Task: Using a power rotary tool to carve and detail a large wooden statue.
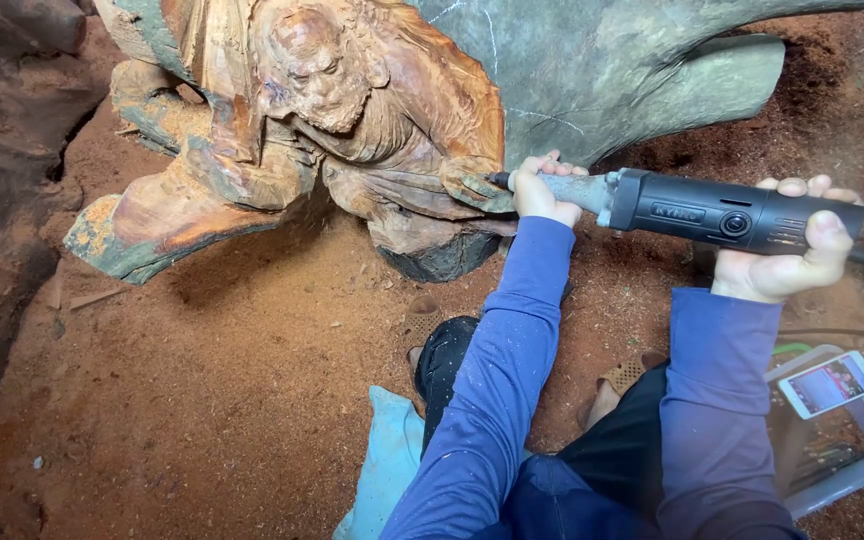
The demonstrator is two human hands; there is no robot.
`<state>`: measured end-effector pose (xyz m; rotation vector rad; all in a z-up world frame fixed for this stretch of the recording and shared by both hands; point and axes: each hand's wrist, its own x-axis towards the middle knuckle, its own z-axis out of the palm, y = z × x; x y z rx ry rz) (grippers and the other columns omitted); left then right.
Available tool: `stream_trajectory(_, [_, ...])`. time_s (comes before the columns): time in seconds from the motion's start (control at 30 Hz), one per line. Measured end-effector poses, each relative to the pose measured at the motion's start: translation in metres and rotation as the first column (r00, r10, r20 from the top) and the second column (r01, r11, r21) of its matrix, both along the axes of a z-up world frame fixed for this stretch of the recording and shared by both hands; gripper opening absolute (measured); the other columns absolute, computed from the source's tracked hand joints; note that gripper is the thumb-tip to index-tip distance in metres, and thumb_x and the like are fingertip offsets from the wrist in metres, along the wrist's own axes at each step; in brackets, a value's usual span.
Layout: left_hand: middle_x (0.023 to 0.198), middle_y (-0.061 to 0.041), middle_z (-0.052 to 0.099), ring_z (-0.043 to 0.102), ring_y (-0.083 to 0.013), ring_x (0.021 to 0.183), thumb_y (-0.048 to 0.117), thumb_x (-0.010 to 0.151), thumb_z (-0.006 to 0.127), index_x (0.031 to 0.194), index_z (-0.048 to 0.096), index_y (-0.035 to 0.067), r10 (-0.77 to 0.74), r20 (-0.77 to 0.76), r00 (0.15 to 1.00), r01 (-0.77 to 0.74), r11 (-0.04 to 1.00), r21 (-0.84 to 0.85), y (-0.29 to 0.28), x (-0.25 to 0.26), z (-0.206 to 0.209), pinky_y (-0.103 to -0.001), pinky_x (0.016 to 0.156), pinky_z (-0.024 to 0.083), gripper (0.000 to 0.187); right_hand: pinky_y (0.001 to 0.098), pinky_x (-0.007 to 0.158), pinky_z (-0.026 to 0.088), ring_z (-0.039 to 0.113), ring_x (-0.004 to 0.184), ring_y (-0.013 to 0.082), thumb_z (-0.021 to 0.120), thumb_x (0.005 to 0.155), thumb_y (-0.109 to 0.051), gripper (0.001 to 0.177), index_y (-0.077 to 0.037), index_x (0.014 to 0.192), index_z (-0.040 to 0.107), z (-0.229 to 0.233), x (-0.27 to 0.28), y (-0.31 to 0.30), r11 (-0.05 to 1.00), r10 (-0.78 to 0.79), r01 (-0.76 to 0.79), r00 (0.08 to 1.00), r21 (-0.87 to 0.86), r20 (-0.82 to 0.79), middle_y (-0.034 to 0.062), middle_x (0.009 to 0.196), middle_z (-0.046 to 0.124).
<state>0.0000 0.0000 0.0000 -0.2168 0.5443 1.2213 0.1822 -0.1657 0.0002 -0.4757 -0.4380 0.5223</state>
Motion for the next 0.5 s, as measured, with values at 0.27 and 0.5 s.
stream_trajectory(0.27, [0.068, 0.003, 0.045, 0.044, -0.0104, 0.056, 0.002, 0.084, 0.047, 0.116, 0.051, -0.003, -0.004, -0.017, 1.000, 0.004, 1.000, -0.007, -0.002, 0.001, -0.001, -0.031, 0.057, 0.044, 0.033, 0.0344, 0.100, 0.055, 0.064, 0.104, 0.0126, 0.066, 0.087, -0.026, 0.023, -0.021, 0.109, 0.061, 0.005, -0.003, -0.004, 1.000, -0.008, 0.007, 0.999, 0.015, 0.038, -0.0063, 0.117, 0.064])
stream_trajectory(0.5, [0.066, 0.005, 0.044, 0.044, -0.0097, 0.055, 0.003, 0.086, 0.046, 0.113, 0.050, 0.000, -0.037, 0.009, 0.999, 0.037, 0.999, 0.003, -0.002, 0.004, -0.008, -0.031, 0.058, 0.045, 0.028, 0.0348, 0.098, 0.052, 0.061, 0.103, 0.0142, 0.062, 0.086, -0.024, 0.022, -0.021, 0.107, 0.058, 0.012, -0.008, -0.010, 1.000, -0.032, 0.031, 0.998, 0.003, 0.046, -0.0041, 0.119, 0.061])
